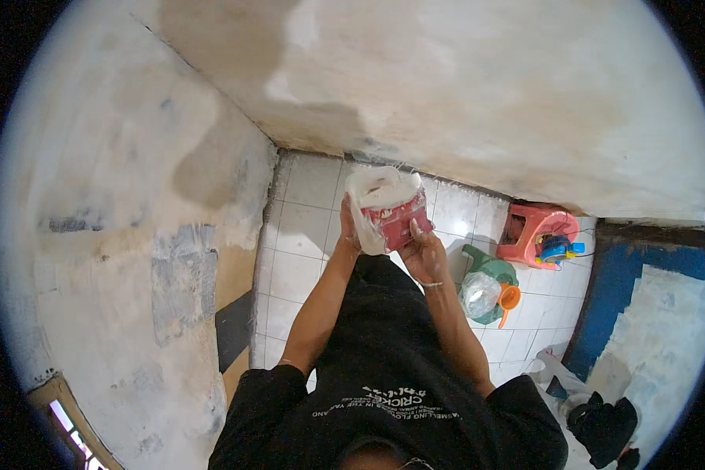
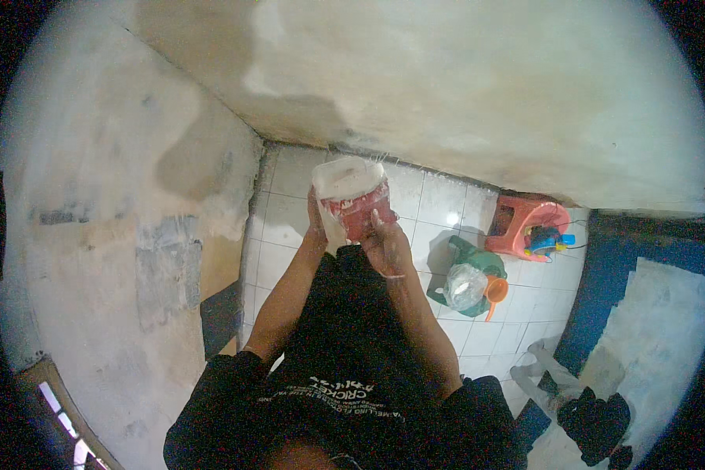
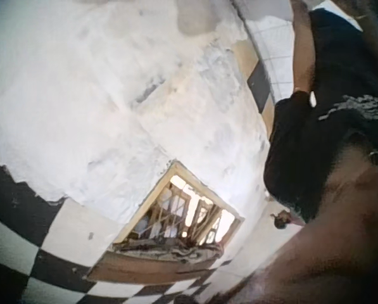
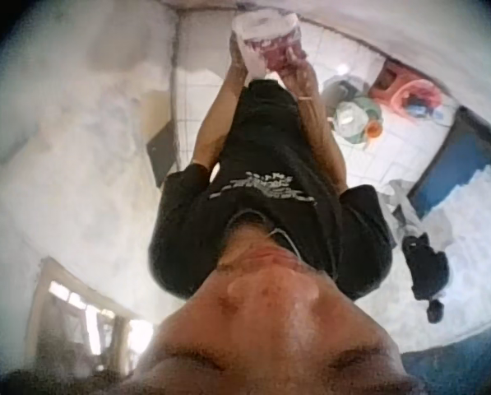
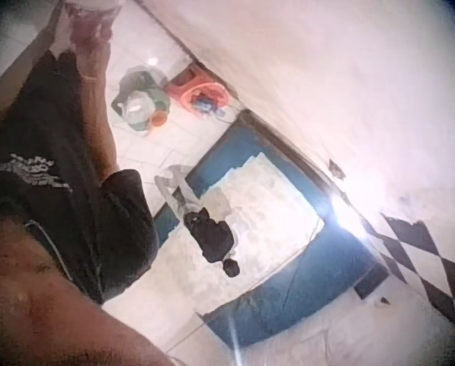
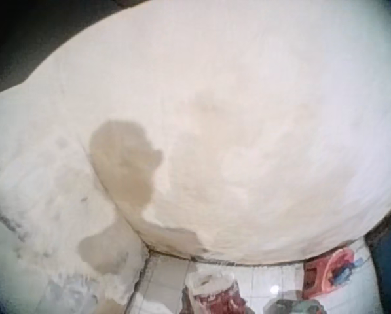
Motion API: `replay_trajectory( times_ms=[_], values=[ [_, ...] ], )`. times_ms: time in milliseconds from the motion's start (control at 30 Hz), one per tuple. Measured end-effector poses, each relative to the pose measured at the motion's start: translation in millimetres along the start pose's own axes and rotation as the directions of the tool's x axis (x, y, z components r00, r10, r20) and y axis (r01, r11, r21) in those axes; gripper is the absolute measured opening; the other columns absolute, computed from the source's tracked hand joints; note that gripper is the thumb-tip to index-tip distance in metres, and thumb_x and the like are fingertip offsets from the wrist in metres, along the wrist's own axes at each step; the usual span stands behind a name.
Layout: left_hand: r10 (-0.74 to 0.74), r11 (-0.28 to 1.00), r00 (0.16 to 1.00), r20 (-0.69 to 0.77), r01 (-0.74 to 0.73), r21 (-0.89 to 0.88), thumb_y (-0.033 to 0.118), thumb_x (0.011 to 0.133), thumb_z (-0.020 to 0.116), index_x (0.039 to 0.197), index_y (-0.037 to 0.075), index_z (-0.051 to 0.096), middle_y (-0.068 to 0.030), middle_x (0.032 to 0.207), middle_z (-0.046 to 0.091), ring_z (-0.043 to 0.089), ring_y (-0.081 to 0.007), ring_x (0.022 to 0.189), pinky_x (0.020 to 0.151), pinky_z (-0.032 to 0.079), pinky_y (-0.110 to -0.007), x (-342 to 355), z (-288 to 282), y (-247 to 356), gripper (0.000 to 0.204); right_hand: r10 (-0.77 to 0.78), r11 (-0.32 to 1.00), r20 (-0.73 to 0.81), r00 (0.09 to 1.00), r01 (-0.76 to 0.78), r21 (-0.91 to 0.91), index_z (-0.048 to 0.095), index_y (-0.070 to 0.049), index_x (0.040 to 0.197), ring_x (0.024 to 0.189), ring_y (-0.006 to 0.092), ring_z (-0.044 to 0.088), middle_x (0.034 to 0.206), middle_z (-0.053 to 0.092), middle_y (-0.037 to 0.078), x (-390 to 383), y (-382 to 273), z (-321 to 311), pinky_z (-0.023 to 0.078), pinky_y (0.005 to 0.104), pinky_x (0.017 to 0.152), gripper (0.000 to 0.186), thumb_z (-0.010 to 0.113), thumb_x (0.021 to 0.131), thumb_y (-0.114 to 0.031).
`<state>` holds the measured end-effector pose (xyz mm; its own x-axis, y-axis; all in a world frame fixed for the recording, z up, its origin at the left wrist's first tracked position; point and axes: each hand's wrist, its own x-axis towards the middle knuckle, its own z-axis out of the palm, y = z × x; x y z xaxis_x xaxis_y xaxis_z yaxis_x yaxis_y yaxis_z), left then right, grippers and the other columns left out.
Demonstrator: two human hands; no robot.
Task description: The person applies a white substance from a container to a wall using a red scraper, spreading the material over damaged sections of the wall surface.
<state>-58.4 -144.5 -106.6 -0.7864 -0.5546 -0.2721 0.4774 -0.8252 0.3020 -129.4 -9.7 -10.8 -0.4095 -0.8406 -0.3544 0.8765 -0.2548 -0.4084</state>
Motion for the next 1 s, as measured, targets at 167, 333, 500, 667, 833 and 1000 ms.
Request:
replay_trajectory(
  times_ms=[167, 333, 500, 667, 833, 1000],
  values=[
    [-0.01, 0.999, 0.997, -0.078, 0.006, -0.054, 0.061, 0.084, 0.05, 0.135, 0.009, 0.043, -0.0114, 0.13, 0.051, 0.052, -0.0309, 0.115, 0.096, 0.047, -0.045, 18.9, -20.5, 13.7, 0.073, -0.045, 0.999, -0.129, 0.991, 0.047, 0.008, 0.05, 0.002, 0.119, 0.109, 0.0248, 0.058, 0.116, 0.06, 0.015, 18.9, 7.3, 12.1, 0.046, 0.041, 0.1, 0.029, 0.054, 0.093, -0.011],
    [0.014, 0.999, 0.983, -0.181, -0.006, 0.042, 0.061, 0.083, 0.051, 0.133, 0.01, 0.046, -0.0106, 0.125, 0.055, 0.055, -0.0289, 0.11, 0.089, 0.051, -0.047, 36.6, -64.6, 26.0, 0.071, -0.107, 0.987, -0.104, 0.989, 0.118, 0.105, 0.049, 0.004, 0.119, 0.109, 0.0258, 0.057, 0.117, 0.059, 0.015, 53.4, 9.2, -7.3, 0.048, 0.0406, 0.096, 0.031, 0.054, 0.093, -0.012],
    [-0.029, 0.994, 0.985, -0.171, 0.011, -0.109, 0.059, 0.084, 0.051, 0.134, 0.009, 0.044, -0.0098, 0.127, 0.053, 0.051, -0.031, 0.116, 0.096, 0.046, -0.048, 15.7, -187.6, 61.3, 0.071, -0.173, 0.985, -0.132, 0.976, 0.175, 0.004, 0.05, -0.005, 0.122, 0.103, 0.0239, 0.059, 0.111, 0.061, 0.01, 115.3, 17.8, -41.4, 0.051, 0.04, 0.087, 0.031, 0.055, 0.093, -0.016],
    [0.007, 0.998, 0.959, -0.282, -0.023, -0.051, 0.063, 0.083, 0.048, 0.139, 0.01, 0.038, -0.0126, 0.137, 0.045, 0.046, -0.0331, 0.122, 0.099, 0.042, -0.055, -11.8, -201.9, 88.9, 0.078, -0.274, 0.938, -0.244, 0.93, 0.314, 0.144, 0.05, 0.004, 0.119, 0.105, 0.027, 0.058, 0.112, 0.06, 0.015, 188.9, 31.1, -131.3, 0.049, 0.0437, 0.089, 0.027, 0.051, 0.094, -0.008],
    [-0.152, 0.964, 0.982, 0.114, 0.173, -0.204, 0.055, 0.084, 0.055, 0.134, 0.009, 0.042, -0.0109, 0.13, 0.049, 0.049, -0.029, 0.117, 0.098, 0.043, -0.049, -34.6, -233.3, 134.7, 0.069, -0.344, 0.918, -0.135, 0.929, 0.363, 0.159, 0.049, 0.006, 0.121, 0.109, 0.0308, 0.058, 0.118, 0.059, 0.018, 275.3, 40.1, -199.8, 0.046, 0.0454, 0.099, 0.032, 0.048, 0.09, -0.002],
    [-0.004, 0.983, 0.982, -0.187, -0.03, -0.179, 0.057, 0.081, 0.059, 0.137, 0.012, 0.04, -0.0122, 0.138, 0.044, 0.045, -0.0301, 0.124, 0.104, 0.036, -0.053, -58.3, -181.3, 116.5, 0.075, -0.423, 0.906, -0.004, 0.906, 0.423, 0.028, 0.051, 0.008, 0.118, 0.106, 0.0334, 0.059, 0.123, 0.056, 0.022, 327.3, 12.6, -222.2, 0.047, 0.0466, 0.097, 0.034, 0.046, 0.088, -0.005]
  ],
)
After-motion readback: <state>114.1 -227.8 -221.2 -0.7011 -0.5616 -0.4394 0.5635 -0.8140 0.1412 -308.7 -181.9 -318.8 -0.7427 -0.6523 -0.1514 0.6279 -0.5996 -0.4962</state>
